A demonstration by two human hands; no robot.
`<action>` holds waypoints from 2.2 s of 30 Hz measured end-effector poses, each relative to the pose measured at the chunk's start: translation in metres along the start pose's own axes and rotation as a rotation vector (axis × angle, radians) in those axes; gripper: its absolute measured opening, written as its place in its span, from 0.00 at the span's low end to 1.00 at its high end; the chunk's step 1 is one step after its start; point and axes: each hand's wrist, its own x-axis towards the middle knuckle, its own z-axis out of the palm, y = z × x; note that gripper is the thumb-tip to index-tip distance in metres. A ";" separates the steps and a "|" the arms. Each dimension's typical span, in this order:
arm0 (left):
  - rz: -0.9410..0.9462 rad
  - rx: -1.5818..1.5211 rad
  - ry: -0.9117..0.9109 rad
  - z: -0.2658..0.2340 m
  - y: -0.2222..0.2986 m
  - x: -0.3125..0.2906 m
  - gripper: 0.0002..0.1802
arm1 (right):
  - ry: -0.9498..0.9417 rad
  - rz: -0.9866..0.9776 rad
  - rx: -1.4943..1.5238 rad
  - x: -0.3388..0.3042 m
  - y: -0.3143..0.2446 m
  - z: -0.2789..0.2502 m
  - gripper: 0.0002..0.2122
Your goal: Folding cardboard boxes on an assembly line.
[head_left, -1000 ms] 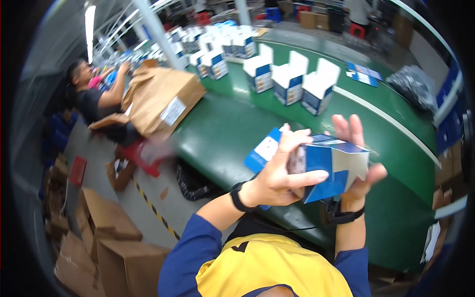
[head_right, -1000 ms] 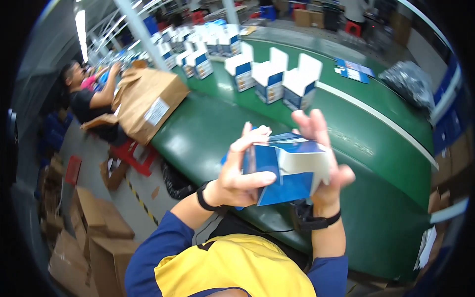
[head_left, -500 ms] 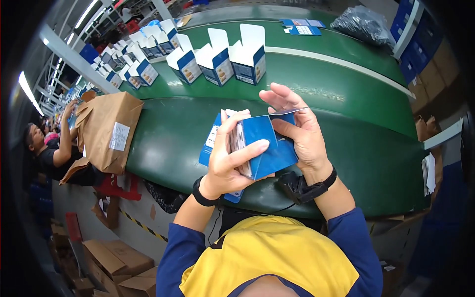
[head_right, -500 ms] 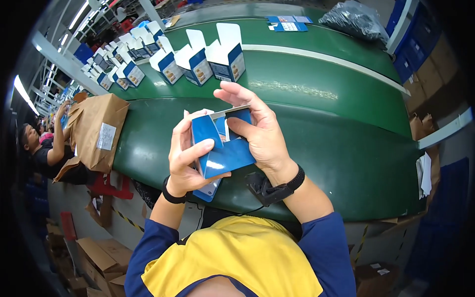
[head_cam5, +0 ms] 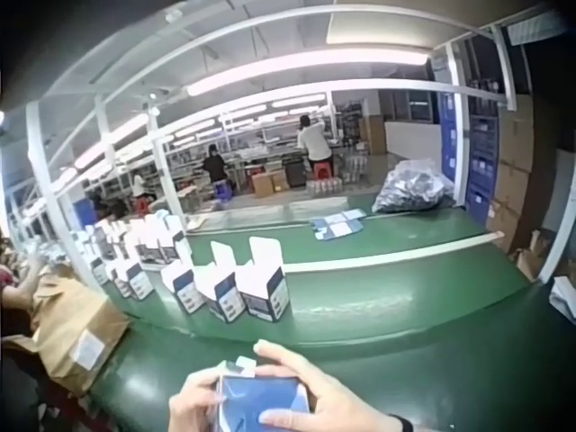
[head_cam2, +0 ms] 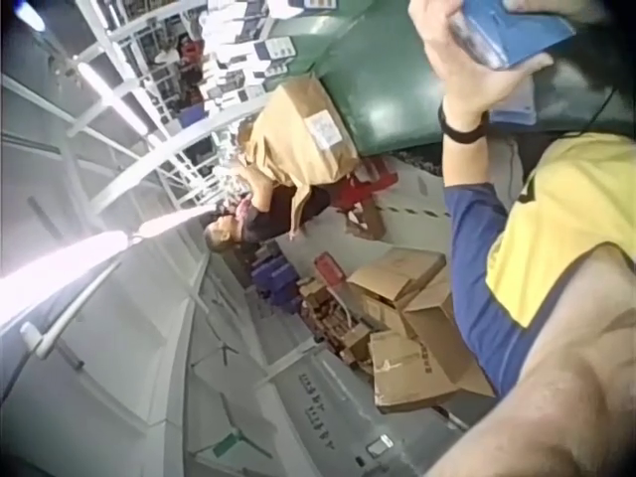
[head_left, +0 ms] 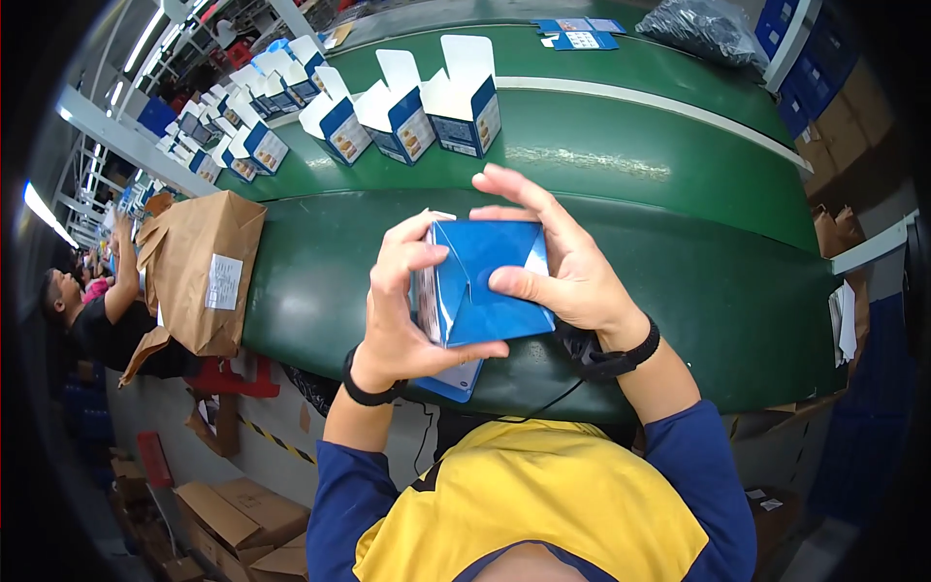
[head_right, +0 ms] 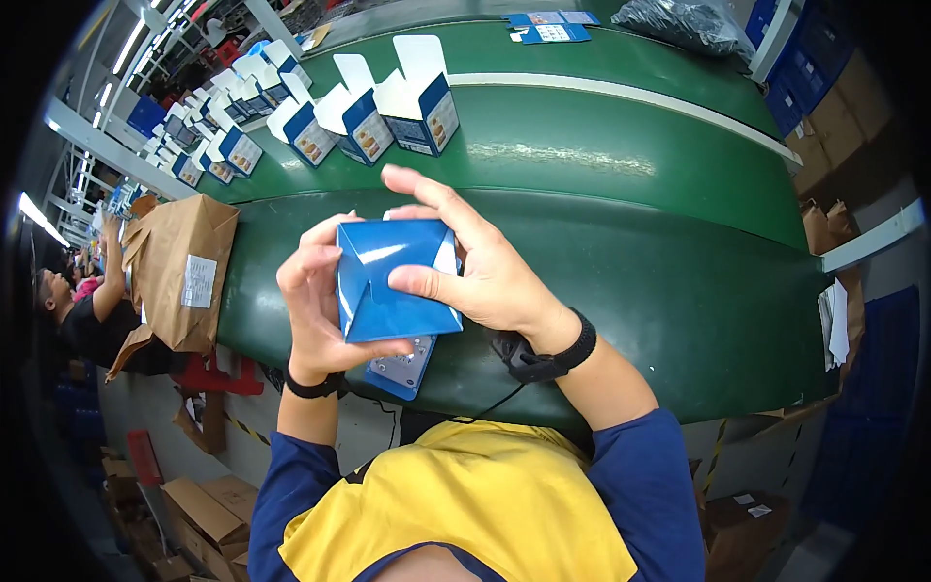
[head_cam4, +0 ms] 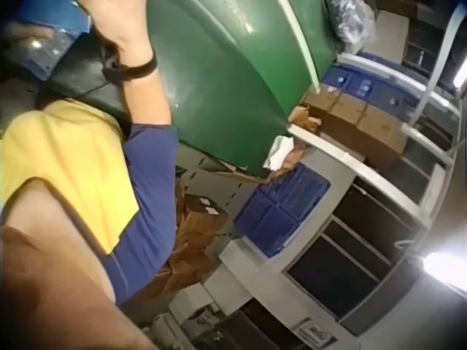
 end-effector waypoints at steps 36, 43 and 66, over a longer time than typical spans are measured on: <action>-0.044 -0.372 0.068 0.042 0.019 0.004 0.49 | 0.023 0.365 0.432 -0.054 -0.014 -0.049 0.20; -0.302 -0.597 -0.261 0.024 0.043 0.020 0.67 | 0.194 0.414 0.382 -0.056 -0.012 -0.061 0.21; -0.796 0.989 -0.627 -0.005 -0.049 -0.026 0.66 | 0.449 0.103 -1.072 0.067 0.041 -0.217 0.55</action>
